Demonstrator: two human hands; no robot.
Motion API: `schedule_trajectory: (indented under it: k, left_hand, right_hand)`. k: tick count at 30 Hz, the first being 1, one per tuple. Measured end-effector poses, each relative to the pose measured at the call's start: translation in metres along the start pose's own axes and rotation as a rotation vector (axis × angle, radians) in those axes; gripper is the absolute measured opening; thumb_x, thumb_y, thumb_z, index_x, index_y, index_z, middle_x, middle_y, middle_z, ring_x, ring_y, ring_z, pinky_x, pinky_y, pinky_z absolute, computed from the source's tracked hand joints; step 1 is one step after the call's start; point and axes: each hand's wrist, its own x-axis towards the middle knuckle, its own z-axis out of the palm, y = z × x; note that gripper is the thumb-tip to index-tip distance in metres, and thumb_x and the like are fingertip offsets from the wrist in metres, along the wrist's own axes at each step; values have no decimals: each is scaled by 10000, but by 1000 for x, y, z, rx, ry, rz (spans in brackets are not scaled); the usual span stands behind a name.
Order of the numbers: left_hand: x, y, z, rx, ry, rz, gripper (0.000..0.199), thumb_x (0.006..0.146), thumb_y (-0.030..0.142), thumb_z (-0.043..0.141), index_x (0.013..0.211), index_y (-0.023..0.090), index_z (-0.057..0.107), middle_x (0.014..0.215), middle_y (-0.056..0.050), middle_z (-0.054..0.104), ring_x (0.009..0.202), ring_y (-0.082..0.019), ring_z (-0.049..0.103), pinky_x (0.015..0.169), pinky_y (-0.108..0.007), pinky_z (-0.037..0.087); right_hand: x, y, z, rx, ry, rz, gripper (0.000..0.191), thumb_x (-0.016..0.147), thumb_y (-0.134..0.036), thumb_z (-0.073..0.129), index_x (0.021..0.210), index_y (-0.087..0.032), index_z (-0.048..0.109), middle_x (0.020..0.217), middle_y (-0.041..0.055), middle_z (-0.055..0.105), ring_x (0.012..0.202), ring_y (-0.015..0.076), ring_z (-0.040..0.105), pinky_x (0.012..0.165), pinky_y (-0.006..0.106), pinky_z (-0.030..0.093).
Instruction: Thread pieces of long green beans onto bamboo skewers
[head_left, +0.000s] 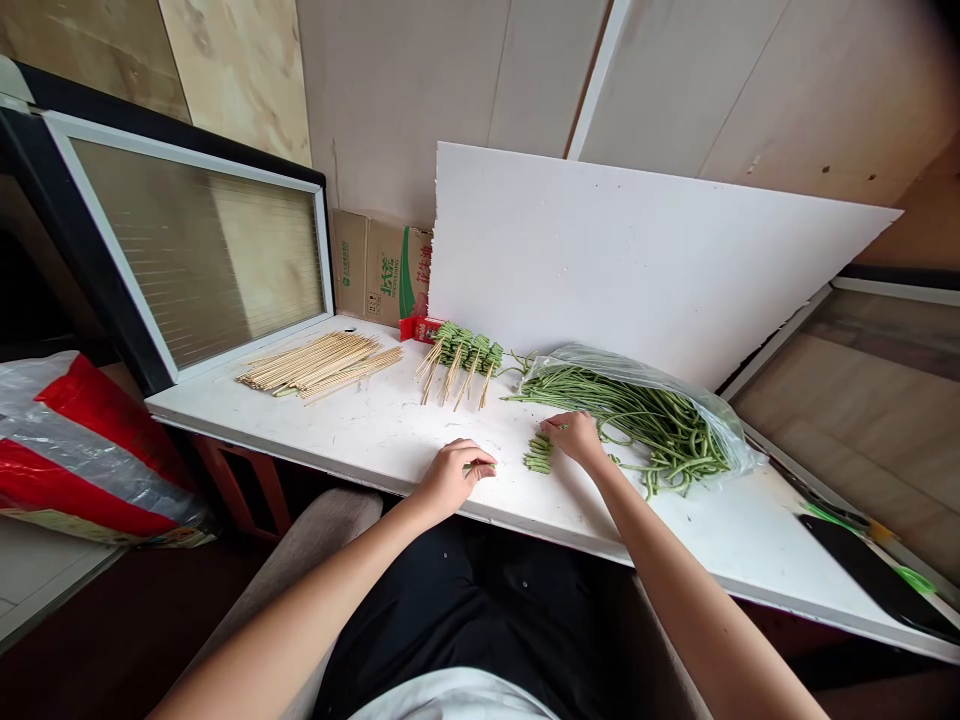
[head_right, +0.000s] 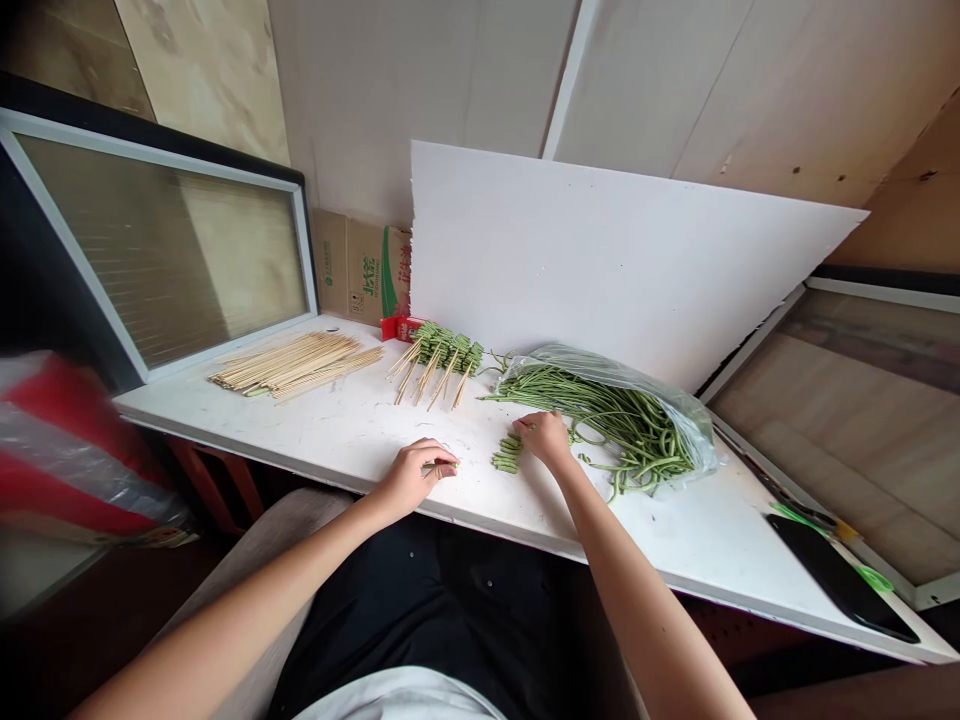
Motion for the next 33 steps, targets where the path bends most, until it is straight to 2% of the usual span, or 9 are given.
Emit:
schedule_trajectory:
  k: [4, 7, 10, 14, 18, 21, 24, 28, 33]
  left_hand:
    - [3, 7, -3, 88, 93, 48, 87, 908, 275, 784, 946, 214, 833, 912, -93, 741, 982, -249, 637, 892, -392, 546]
    - [5, 10, -7, 75, 152, 29, 104, 909, 291, 782, 959, 214, 832, 920, -94, 726, 953, -236, 630, 849, -370, 546]
    - [7, 8, -8, -59, 173, -59, 153, 914, 325, 773, 954, 181, 809, 948, -95, 743, 848, -195, 662, 760, -319, 549]
    - [9, 1, -6, -314, 220, -250, 296, 882, 420, 792, 952, 135, 754, 863, -92, 756, 764, -179, 701, 696, -292, 572]
    - [11, -3, -4, -506, 258, -365, 408, 808, 482, 845, 935, 118, 711, 795, -80, 753, 725, -179, 723, 703, -307, 601]
    - [12, -2, -3, -577, 271, -405, 452, 777, 484, 872, 976, 110, 713, 849, -97, 773, 783, -194, 751, 805, -347, 616]
    - [11, 1, -2, -630, 275, -438, 482, 766, 484, 884, 1016, 106, 716, 893, -104, 780, 827, -204, 762, 853, -364, 614]
    - [10, 3, -1, -663, 233, -450, 484, 752, 464, 899, 1023, 106, 718, 915, -100, 780, 834, -200, 760, 875, -369, 612]
    - [7, 5, -4, -531, 127, -381, 418, 766, 426, 889, 1003, 115, 740, 963, -121, 785, 880, -217, 756, 870, -368, 611]
  right_hand:
    - [-2, 1, 4, -6, -64, 24, 490, 963, -574, 553, 797, -202, 825, 749, 129, 776, 1072, 357, 671, 884, 374, 498]
    - [-3, 3, 3, 153, -106, -34, 645, 1002, -651, 425, 840, -176, 832, 832, 136, 798, 916, 319, 722, 835, 374, 515]
    - [-2, 3, 0, 294, -139, -84, 696, 1008, -677, 383, 867, -163, 831, 922, 145, 813, 843, 295, 747, 831, 382, 534]
    - [-9, -10, -9, 330, -62, -115, 618, 1002, -648, 452, 878, -164, 816, 958, 154, 813, 904, 313, 756, 863, 405, 548]
    - [-42, -46, -18, 381, -57, -236, 500, 1001, -615, 530, 1007, -204, 815, 1076, 124, 800, 1035, 311, 719, 828, 392, 551]
    - [-75, -74, -16, 427, -121, -395, 404, 919, -569, 714, 1160, -253, 785, 1112, 99, 784, 1145, 309, 658, 842, 393, 553]
    - [-97, -88, -7, 458, -86, -444, 352, 907, -511, 760, 1162, -268, 776, 1047, 94, 779, 1095, 301, 651, 787, 397, 557]
    - [-104, -92, -1, 511, 8, -430, 245, 946, -484, 726, 1040, -268, 794, 978, 100, 772, 1009, 301, 655, 718, 397, 543]
    - [-104, -91, -4, 517, 79, -521, 222, 961, -464, 717, 1035, -269, 795, 956, 104, 750, 985, 303, 638, 840, 465, 538]
